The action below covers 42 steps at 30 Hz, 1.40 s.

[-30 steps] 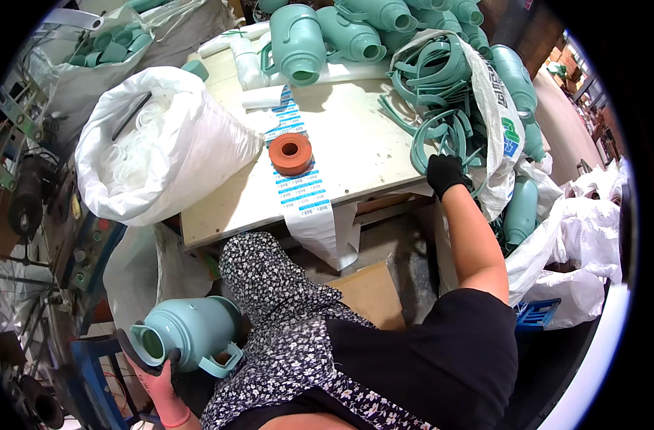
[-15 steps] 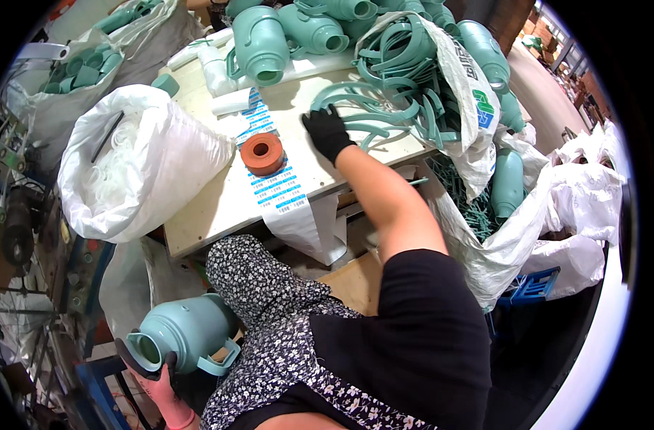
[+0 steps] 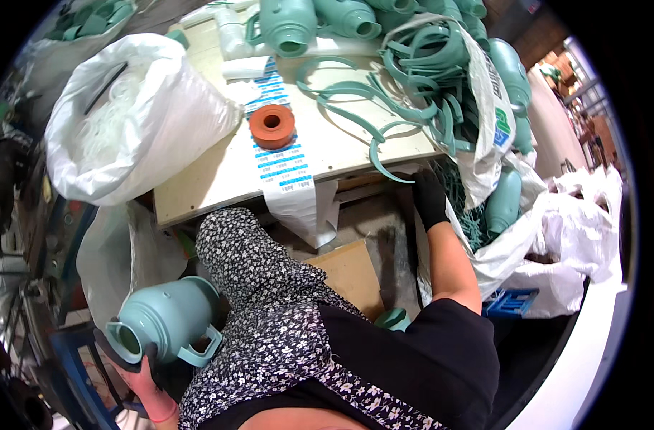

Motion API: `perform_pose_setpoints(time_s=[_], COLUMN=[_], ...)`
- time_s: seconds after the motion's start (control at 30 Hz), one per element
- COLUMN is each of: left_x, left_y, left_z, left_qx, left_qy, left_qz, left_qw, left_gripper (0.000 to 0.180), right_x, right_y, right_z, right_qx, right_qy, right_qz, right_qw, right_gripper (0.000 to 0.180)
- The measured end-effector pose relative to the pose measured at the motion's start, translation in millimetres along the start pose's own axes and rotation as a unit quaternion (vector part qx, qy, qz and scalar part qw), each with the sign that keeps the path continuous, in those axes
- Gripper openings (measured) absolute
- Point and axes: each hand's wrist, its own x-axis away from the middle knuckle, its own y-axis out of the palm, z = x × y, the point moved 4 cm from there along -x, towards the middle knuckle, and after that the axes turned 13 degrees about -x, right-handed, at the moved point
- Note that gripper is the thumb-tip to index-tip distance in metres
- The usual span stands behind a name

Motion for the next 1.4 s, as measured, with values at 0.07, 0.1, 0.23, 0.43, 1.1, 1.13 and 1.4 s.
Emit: perform_pose_setpoints(time_s=[0.07,0.1,0.23,0.43,1.1,1.13,1.4], left_x=[-2,1,35,44,51,47,43], left_y=[1,-5,-25,-12,-27,-27,6], left_z=[14,17,9,51,65,59,-18], left_qx=[0.0,-0.002,-0.016,-0.044,0.025,0.192,0.509], left_qy=[0.016,0.021,-0.026,0.17,0.191,0.141,-0.2], left_qz=[0.013,0.021,0.089,0.071,0.012,0.096,0.018], left_qw=[1.0,1.0,0.996,0.982,0.981,0.967,0.837], left_gripper=[0.104,0.105,0.109,0.111,0.096,0.097,0.03], right_x=[-28,-46,-127,-138,-103,-102,-82], right_y=[-7,-23,-93,-109,-92,-82,-43], right_z=[-28,-55,-204,-445,-544,-542,-534], right_qx=[-0.069,-0.104,-0.278,-0.915,-0.859,-0.854,-0.799], right_qy=[0.025,0.033,-0.082,0.006,0.055,0.069,0.115], right_qz=[-0.021,-0.035,0.055,-0.158,-0.401,-0.411,-0.524], right_qw=[0.997,0.993,0.956,0.372,0.314,0.312,0.272], right_gripper=[0.032,0.029,0.031,0.029,0.026,0.027,0.039])
